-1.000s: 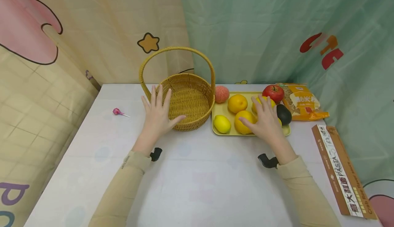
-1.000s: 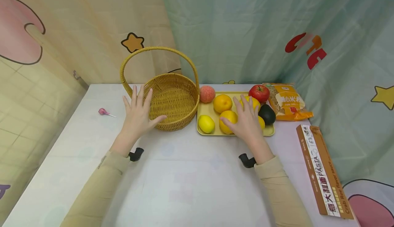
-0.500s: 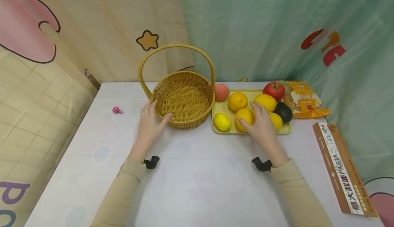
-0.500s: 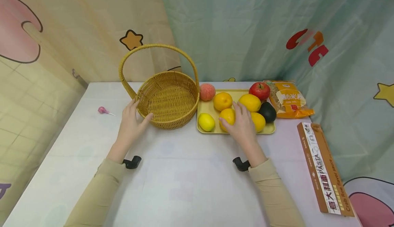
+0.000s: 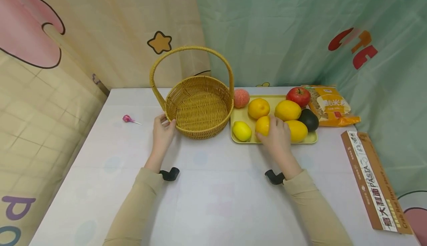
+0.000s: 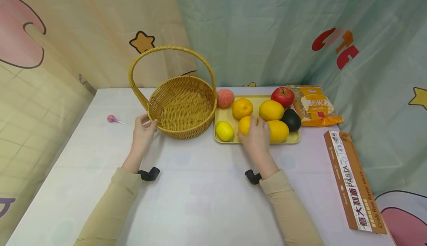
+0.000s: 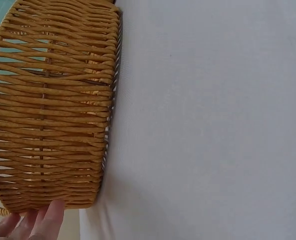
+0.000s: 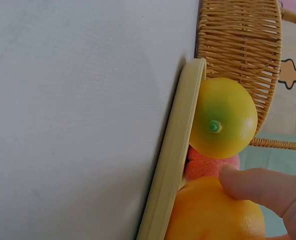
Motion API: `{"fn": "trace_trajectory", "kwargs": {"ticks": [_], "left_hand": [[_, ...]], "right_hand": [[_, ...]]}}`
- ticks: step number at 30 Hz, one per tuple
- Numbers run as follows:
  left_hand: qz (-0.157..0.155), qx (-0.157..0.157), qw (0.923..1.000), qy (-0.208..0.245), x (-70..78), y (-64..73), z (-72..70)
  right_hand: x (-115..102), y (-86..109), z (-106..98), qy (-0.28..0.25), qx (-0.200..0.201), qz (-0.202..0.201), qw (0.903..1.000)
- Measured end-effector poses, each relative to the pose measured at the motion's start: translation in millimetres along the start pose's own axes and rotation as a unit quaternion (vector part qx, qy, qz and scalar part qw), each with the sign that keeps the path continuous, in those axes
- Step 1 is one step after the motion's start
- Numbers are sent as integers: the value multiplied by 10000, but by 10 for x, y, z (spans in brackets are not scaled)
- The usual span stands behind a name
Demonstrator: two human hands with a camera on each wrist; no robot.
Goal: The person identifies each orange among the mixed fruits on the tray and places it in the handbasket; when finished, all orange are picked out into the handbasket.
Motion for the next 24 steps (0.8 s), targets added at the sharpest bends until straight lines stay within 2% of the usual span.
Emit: {"fn": "trace_trajectory", "kwargs": {"ticks": [5,11,17,24], "left_hand": [[-334,-76,9982,485,-54,-25,35],[-432,-60,9967,689,-74,-18,48],[-501,81,9967,641,-87,38,-11],[-527,52,9965,644,-96,66,-42]], "right_hand": [[-16,2,12,80,227,-39,9997],[6,11,19,74,442,-25,9990],[80,30,-102,-819,752,117,9937],[102,-11,-216,-1593,555,450,9846]]}}
Point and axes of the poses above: each hand's wrist, its own y-axis away from the middle knuckle, its own z-axis out of the palm, x = y × z, the point moved 10 cm from there along -y, towards the middle knuckle, and after that the axes turned 6 degrees about -z, right-handed, at the moved point
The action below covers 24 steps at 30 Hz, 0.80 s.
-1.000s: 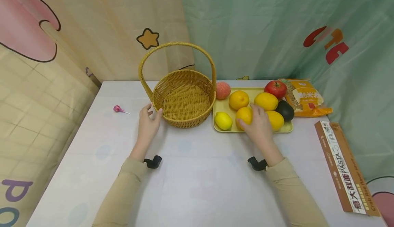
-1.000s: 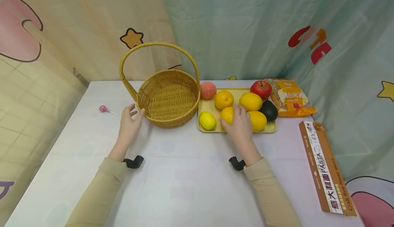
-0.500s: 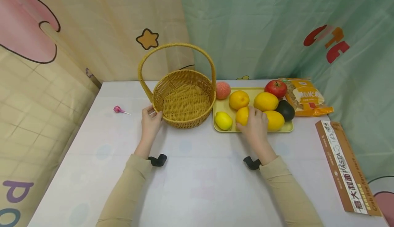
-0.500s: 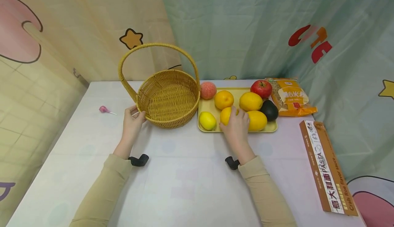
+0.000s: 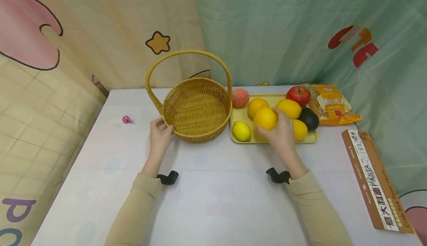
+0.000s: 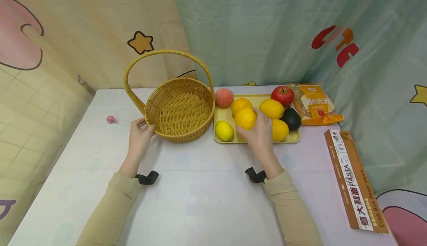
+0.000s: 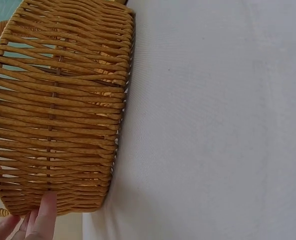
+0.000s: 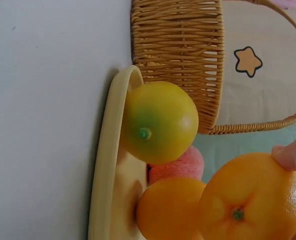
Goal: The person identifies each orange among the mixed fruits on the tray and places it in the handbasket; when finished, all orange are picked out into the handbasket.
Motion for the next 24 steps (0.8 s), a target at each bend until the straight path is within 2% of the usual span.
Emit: {"fn": "trace_trajectory", "kwargs": {"ticks": [6,10,14,17,24], "left_hand": [[78,-41,9999,-126,34,6,-20],[110,-75,9999,-95,28,19,-12],[97,-120,9998,119,6,30,9],[121,-82,9995,281,-8,36,11],[169,11,9983,561,-28,49,7]], "right_hand": [[-222,-83,-4,-687,159,-154,9974],[-494,-174,134,-1355,113,-429,9898],[-821,-268,428,-1905,-228,-721,9788],[-1030,-321,724,-2081,-596,-831,9727],[-1386,-340,1434,-1668,-1460,-925,9707]]}}
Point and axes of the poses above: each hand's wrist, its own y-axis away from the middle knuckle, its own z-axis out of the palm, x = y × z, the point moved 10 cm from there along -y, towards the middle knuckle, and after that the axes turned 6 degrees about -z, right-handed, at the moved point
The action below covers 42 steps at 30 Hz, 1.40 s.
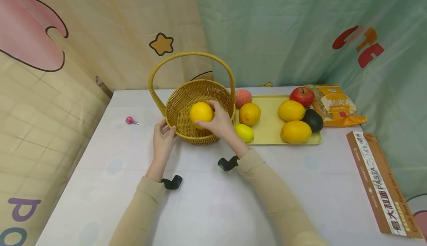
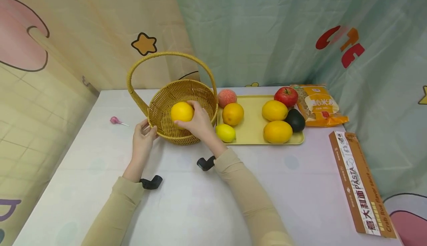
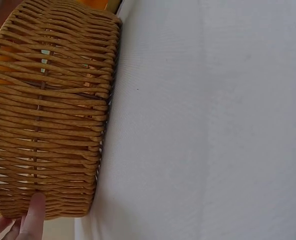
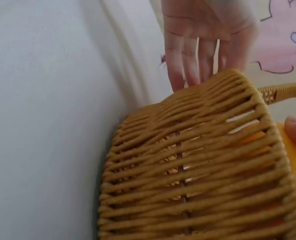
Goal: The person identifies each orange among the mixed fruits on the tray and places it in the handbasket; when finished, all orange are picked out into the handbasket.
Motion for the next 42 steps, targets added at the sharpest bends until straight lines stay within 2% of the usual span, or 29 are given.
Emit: {"fn": "trace_trajectory", "kwargs": {"ticks": [4,8,12,19,28,33,37,42], "left_hand": [[-14,-2,10000,83,-9,0,10],[22,-40,9999,132,-13,0,21],[61,-50,9999,106,-8,14,7],[144,-16,9999,34,-1,28,13],[209,-73,9997,101,2,40,25],[231,-39,9997,101,-4,41,20],[235,28,9997,112,-8,32,18],[226,24,9997,133,-7,32,28]], "right_hand": [[-46,-121,316,184,-460,85,9987],[-90,-219,510,285,-725,120,9969],[-149,-286,672,383,-938,37,9948],[-166,-311,816,1030,-1222,-15,9871],[-137,-281,808,1038,-1511,-142,9829],[-159,-249,714,973,-1442,-189,9846],[-198,-221,562,904,-1268,-263,9875],[-265,-134,222,648,-803,-530,9932]]}}
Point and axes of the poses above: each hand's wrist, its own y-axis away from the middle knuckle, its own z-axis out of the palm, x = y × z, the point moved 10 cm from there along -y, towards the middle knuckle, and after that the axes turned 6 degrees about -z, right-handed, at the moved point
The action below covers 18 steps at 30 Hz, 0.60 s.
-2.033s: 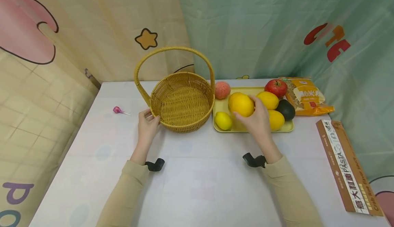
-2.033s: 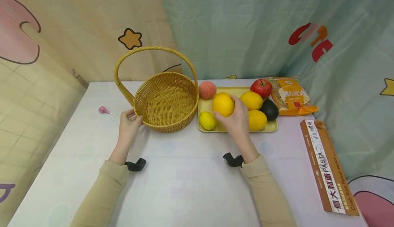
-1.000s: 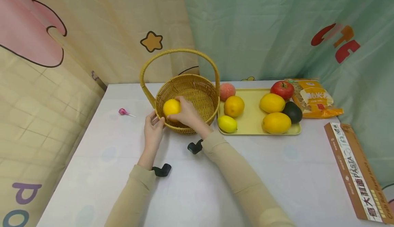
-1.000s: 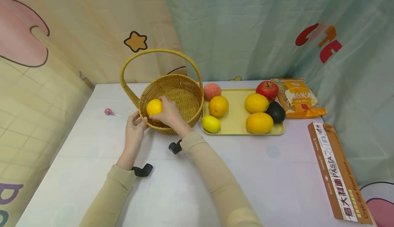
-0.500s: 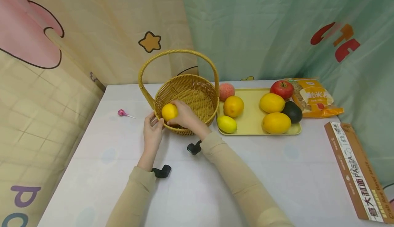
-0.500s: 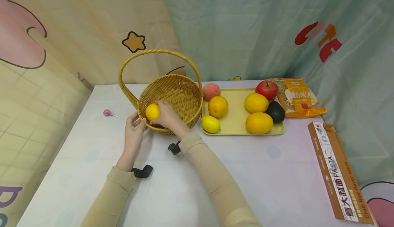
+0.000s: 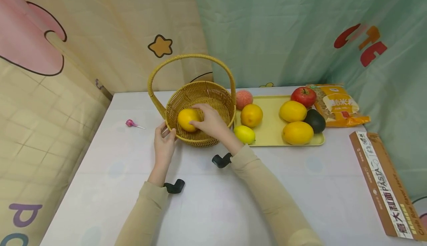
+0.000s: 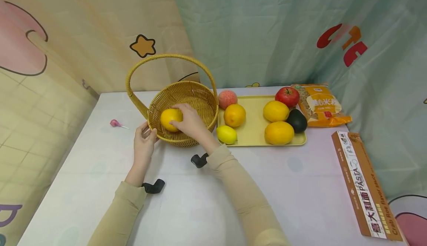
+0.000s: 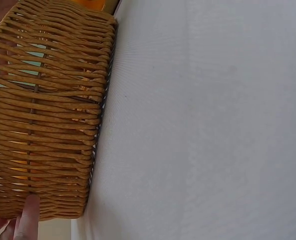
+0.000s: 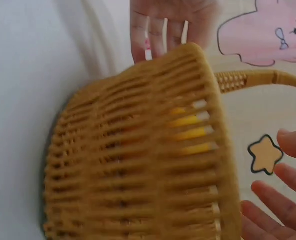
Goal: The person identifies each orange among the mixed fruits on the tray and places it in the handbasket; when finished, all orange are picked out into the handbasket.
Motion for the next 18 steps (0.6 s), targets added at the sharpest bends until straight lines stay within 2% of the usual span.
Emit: {"fn": "trace_trajectory", "kwargs": {"ticks": [4,7,12,18], "left_hand": [[-18,-18,10000,-2,1,3,3],[-7,14,10000,-4,4,-1,-2],[9,45,10000,-79,8,-3,-10],[-28,24,9999,-144,-5,-5,-17]], "right_hand": [[30,159,-301,-276,538,-227,9979],[126,315,-568,-512,1030,-281,9930],[367,553,-955,-676,1562,-99,9854],[658,752,-1279,-370,2006,199,9788]]}}
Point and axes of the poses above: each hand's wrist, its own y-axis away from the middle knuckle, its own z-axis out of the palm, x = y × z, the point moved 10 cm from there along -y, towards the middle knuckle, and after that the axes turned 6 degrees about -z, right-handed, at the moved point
